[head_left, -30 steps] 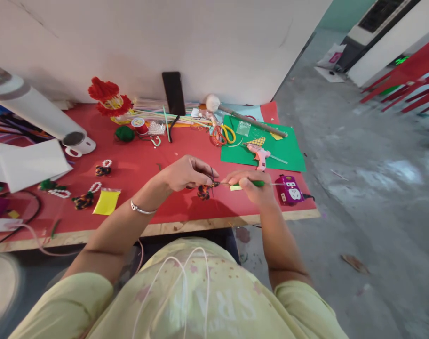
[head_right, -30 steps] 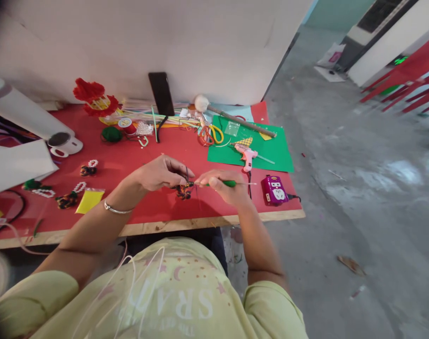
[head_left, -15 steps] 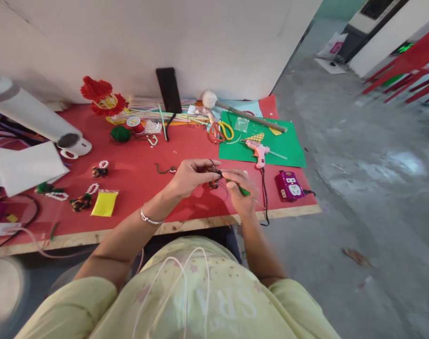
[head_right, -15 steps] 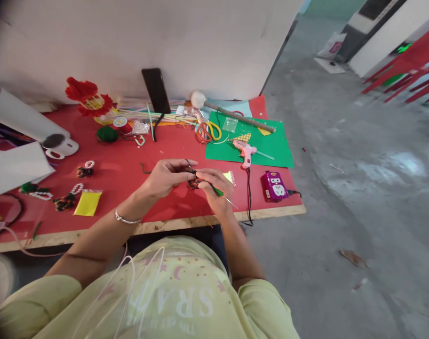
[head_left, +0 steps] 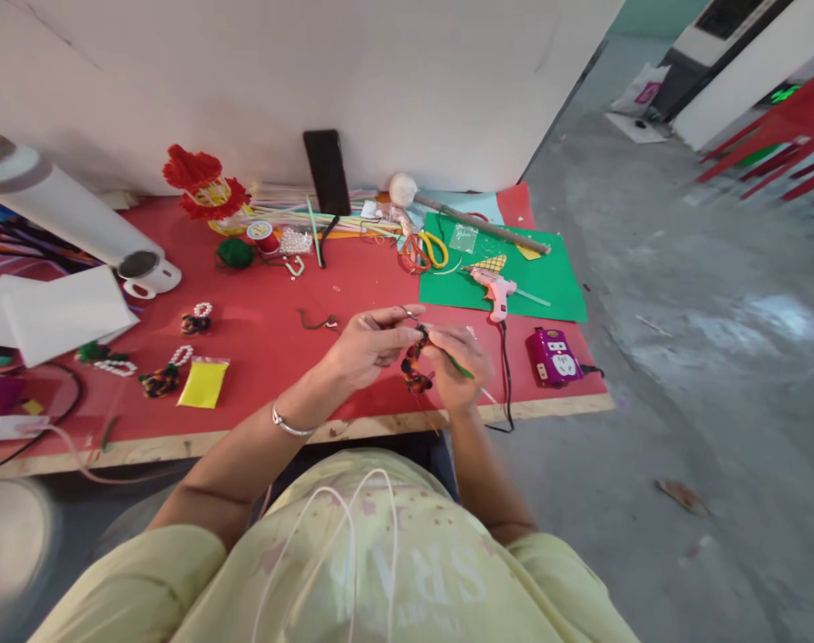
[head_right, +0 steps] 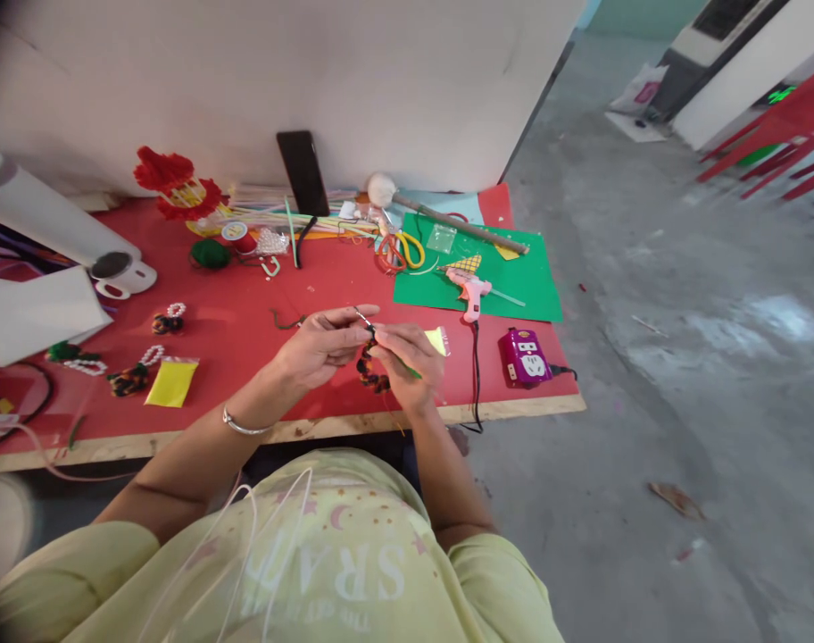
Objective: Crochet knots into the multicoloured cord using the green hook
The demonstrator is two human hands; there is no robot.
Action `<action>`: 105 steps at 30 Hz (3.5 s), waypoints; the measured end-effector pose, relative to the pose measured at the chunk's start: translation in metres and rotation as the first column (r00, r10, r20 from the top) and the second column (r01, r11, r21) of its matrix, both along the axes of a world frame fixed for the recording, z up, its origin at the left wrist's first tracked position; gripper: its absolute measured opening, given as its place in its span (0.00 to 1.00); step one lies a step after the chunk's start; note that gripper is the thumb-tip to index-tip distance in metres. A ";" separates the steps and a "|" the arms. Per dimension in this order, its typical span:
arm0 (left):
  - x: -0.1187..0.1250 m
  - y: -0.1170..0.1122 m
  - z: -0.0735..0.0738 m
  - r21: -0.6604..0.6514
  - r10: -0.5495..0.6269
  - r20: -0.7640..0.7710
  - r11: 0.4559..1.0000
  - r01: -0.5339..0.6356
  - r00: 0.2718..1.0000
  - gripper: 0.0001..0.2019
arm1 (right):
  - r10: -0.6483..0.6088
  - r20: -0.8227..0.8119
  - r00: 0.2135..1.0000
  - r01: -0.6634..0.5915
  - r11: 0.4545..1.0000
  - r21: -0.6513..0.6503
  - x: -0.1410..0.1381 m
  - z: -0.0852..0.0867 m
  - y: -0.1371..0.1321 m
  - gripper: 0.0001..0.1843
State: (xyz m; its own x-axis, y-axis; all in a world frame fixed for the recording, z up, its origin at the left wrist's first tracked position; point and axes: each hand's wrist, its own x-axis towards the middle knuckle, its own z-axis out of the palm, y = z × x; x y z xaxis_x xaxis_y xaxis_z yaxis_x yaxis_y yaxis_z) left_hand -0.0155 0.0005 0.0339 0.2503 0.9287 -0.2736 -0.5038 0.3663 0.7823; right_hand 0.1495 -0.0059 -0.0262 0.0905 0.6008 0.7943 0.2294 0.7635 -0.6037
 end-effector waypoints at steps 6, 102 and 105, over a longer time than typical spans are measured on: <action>-0.014 0.005 0.006 0.011 -0.083 -0.075 0.996 0.084 0.994 0.23 | 0.173 0.083 0.981 -0.162 0.979 -0.122 0.027 0.004 0.004 0.16; -0.002 0.003 -0.019 0.308 0.122 -0.330 0.951 -0.015 0.936 0.22 | 0.153 -0.436 0.887 -0.318 0.886 -0.337 0.004 -0.020 -0.007 0.11; 0.000 0.001 -0.019 0.383 0.195 -0.402 0.923 -0.029 0.895 0.22 | 0.210 -0.285 0.935 -0.296 0.906 -0.303 0.011 -0.013 -0.008 0.12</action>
